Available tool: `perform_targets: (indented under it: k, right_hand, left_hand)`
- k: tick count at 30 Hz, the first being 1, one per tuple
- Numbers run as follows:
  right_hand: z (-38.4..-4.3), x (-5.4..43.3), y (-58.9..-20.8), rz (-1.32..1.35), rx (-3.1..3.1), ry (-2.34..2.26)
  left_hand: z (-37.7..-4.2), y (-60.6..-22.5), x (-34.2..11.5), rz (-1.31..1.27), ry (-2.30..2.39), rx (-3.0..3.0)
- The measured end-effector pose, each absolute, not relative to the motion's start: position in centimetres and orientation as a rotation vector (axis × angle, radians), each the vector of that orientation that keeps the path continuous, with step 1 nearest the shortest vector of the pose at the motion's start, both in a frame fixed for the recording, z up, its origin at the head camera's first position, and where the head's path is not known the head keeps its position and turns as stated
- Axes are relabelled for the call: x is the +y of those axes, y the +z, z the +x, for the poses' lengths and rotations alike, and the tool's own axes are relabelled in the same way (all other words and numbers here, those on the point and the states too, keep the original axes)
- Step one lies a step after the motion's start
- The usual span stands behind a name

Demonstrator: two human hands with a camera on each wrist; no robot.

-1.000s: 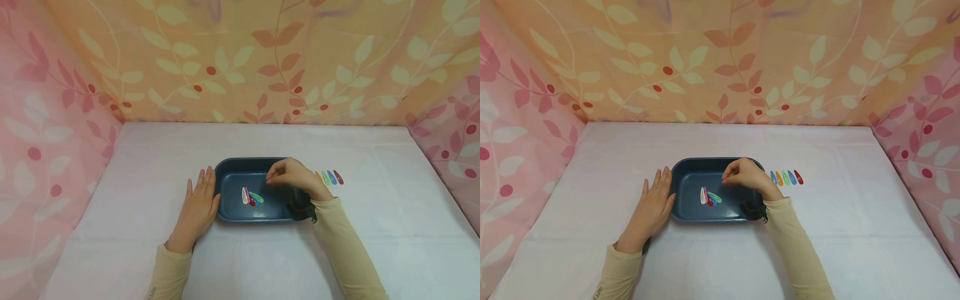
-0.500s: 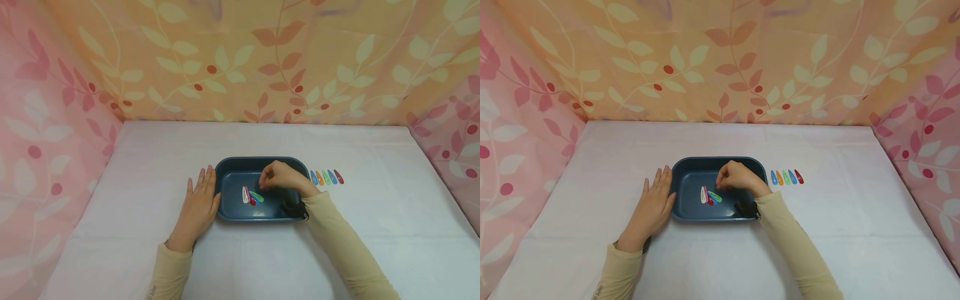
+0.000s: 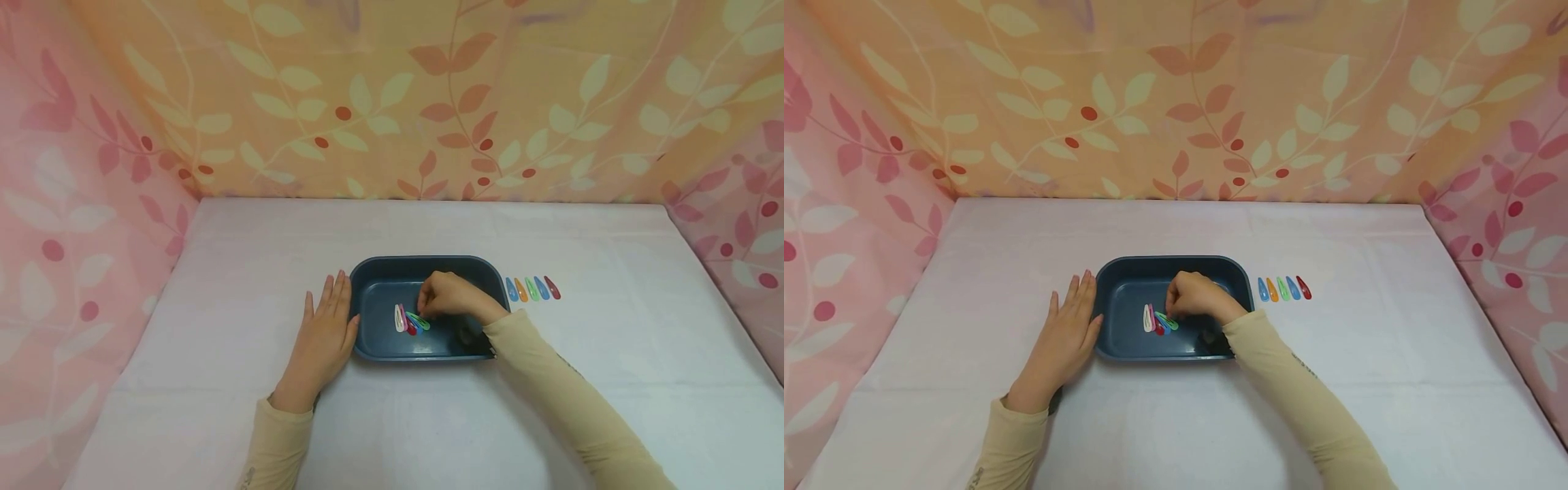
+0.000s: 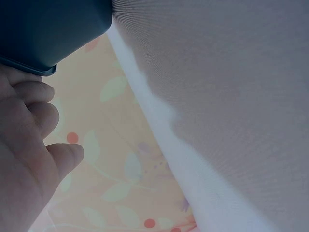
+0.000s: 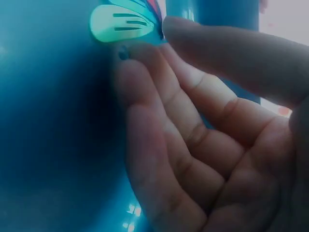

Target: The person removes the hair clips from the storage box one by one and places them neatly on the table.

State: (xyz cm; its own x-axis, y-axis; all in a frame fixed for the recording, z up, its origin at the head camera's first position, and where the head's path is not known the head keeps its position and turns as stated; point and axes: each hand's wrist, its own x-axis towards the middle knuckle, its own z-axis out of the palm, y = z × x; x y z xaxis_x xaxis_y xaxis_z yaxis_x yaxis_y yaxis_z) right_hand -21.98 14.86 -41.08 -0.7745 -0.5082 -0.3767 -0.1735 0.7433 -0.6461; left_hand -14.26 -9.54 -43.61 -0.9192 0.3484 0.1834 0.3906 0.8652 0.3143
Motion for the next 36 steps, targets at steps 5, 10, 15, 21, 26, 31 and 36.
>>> perform_targets:
  k: [5,10,15,21,26,31,36]
  right_hand:
    - [-22.06,14.77,-41.32,-0.526,2.411,-0.77]
    - [-22.23,14.58,-41.63,-0.54,2.415,-0.736]
    - [-22.33,14.38,-41.93,-0.557,2.439,-0.684]
    - [-22.31,14.43,-41.9,-0.547,2.452,-0.67]
    - [-22.31,14.54,-41.96,-0.54,2.428,-0.692]
    - [-22.29,14.72,-41.78,-0.51,2.402,-0.725]
    - [-22.35,14.81,-41.46,-0.5,2.381,-0.765]
  left_hand:
    - [-14.31,-43.74,-9.53,-0.574,-0.533,-2.922]
    - [-14.35,-43.82,-9.62,-0.567,-0.538,-2.928]
    - [-14.33,-43.84,-9.66,-0.568,-0.533,-2.934]
    - [-14.27,-43.85,-9.57,-0.574,-0.539,-2.906]
    - [-14.24,-43.91,-9.55,-0.571,-0.544,-2.908]
    - [-14.21,-43.87,-9.55,-0.565,-0.545,-2.923]
    - [-14.22,-43.76,-9.54,-0.561,-0.551,-2.93]
